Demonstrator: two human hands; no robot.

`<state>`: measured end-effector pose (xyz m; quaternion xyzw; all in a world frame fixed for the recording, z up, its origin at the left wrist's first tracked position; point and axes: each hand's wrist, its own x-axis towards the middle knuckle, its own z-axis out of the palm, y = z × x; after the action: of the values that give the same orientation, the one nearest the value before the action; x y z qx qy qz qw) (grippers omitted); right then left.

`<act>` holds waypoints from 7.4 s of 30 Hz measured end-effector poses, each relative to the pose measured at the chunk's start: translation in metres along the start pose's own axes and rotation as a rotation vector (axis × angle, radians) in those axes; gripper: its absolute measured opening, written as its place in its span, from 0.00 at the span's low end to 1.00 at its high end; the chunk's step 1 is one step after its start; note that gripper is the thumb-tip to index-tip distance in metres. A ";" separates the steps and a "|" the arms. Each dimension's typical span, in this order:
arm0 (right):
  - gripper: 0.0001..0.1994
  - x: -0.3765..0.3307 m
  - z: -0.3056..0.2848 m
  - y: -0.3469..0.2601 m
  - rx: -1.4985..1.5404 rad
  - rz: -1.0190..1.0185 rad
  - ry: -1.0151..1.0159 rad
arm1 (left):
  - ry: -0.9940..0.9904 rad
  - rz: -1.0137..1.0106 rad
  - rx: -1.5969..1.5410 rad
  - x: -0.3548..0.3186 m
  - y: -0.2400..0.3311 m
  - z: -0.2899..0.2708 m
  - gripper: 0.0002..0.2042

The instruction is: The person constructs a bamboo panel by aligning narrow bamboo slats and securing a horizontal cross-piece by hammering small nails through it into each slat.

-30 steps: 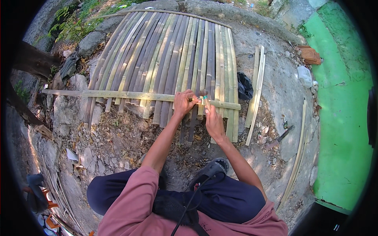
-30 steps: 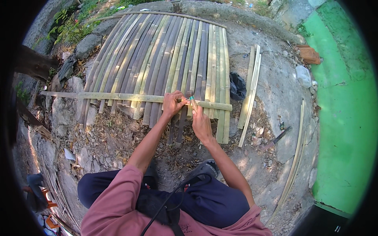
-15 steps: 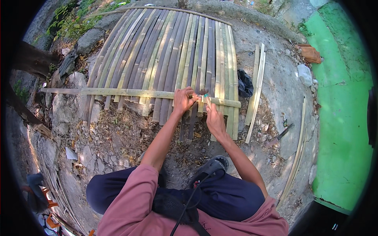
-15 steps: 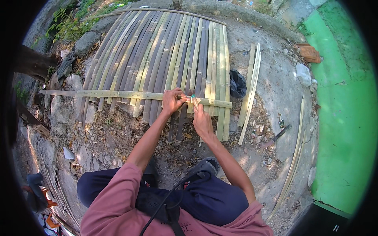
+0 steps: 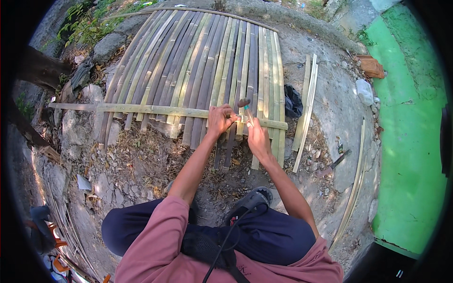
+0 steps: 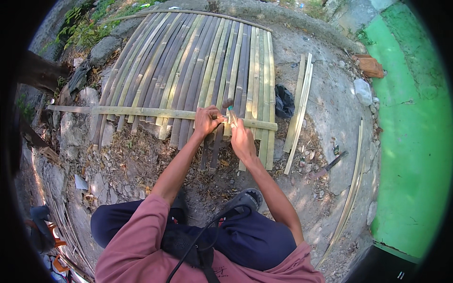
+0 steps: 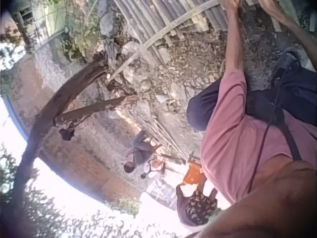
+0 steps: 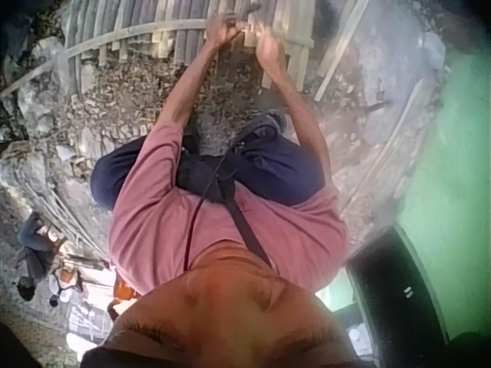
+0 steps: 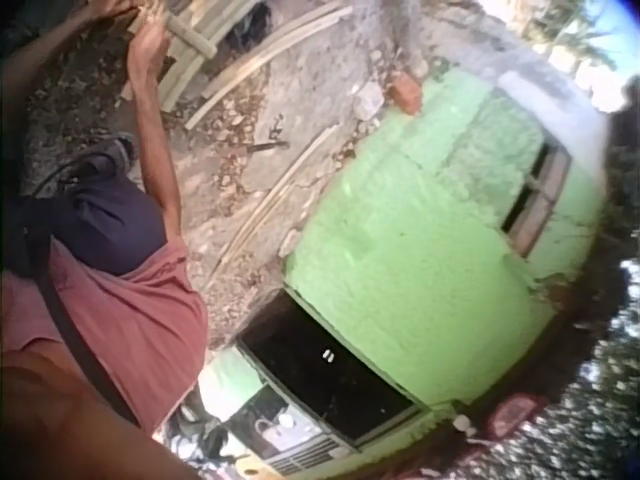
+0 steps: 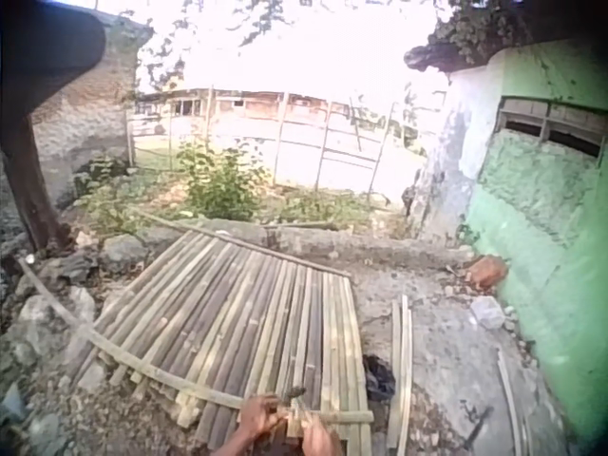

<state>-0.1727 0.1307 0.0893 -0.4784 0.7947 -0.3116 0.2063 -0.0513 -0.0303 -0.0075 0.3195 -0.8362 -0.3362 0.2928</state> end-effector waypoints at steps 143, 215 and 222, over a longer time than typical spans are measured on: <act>0.18 -0.026 0.028 -0.055 0.088 0.002 0.432 | -0.158 0.040 0.462 -0.035 -0.023 -0.023 0.35; 0.13 -0.016 0.057 0.001 -0.159 0.105 0.298 | -0.115 0.050 0.452 -0.030 -0.018 -0.015 0.36; 0.15 -0.010 0.016 -0.060 0.283 0.130 0.628 | -0.105 0.027 0.461 -0.037 -0.029 -0.020 0.35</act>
<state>-0.1201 0.1142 0.1202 -0.2741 0.7970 -0.5371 0.0354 -0.0041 -0.0272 -0.0269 0.3487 -0.9091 -0.1488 0.1725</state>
